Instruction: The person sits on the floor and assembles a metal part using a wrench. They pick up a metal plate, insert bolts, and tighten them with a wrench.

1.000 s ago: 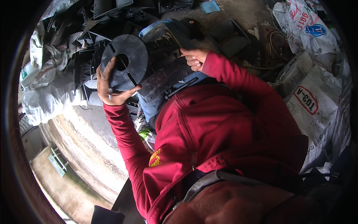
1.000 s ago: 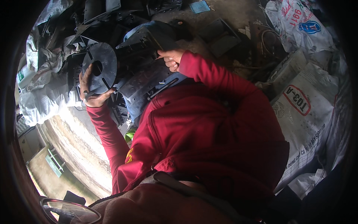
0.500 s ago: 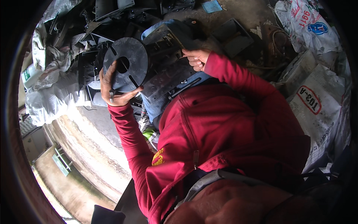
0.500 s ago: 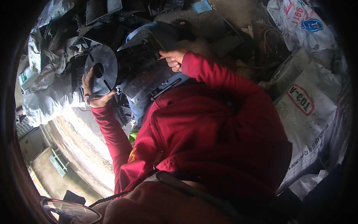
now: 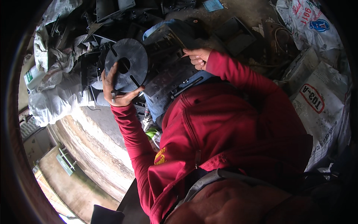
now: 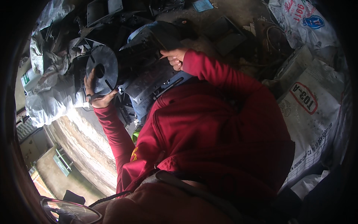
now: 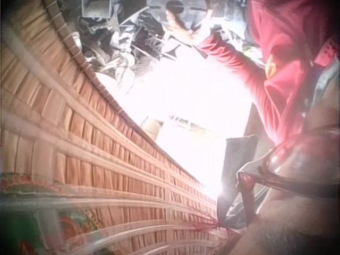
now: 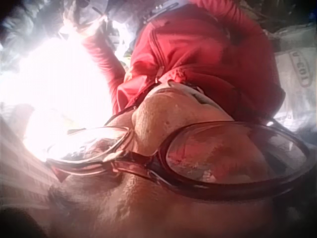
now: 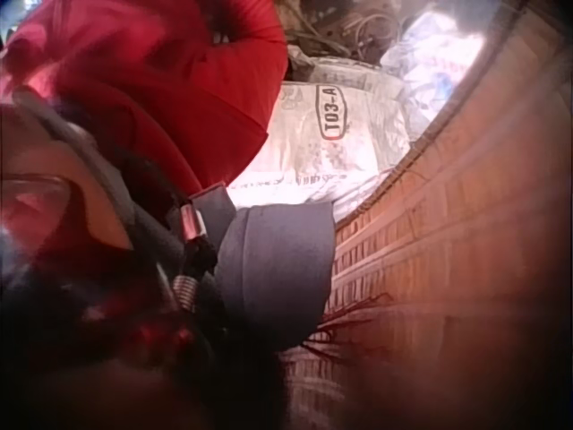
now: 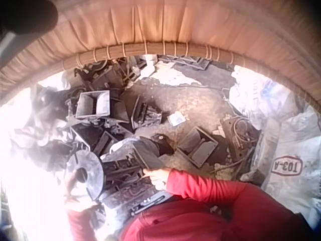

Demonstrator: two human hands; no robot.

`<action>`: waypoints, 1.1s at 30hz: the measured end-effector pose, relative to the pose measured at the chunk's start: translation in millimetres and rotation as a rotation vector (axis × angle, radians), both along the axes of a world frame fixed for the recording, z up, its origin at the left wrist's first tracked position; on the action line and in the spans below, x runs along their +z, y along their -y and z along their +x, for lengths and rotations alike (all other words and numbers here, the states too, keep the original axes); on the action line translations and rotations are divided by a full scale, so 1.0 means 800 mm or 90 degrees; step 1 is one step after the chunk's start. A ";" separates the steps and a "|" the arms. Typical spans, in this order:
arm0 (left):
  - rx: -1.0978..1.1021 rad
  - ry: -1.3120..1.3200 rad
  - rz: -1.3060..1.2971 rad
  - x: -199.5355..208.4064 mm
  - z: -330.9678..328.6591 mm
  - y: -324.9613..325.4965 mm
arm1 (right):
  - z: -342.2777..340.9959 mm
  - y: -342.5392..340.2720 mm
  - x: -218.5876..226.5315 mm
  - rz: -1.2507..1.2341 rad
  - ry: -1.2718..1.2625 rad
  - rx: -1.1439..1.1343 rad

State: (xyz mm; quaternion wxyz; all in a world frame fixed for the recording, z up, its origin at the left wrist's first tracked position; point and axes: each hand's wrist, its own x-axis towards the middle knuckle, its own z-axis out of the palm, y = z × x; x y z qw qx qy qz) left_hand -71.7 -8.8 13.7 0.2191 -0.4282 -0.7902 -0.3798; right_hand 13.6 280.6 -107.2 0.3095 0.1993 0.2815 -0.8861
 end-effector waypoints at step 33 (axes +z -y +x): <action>-0.025 0.006 -0.001 0.009 0.011 0.002 | 0.021 0.017 0.011 -0.213 0.193 -0.196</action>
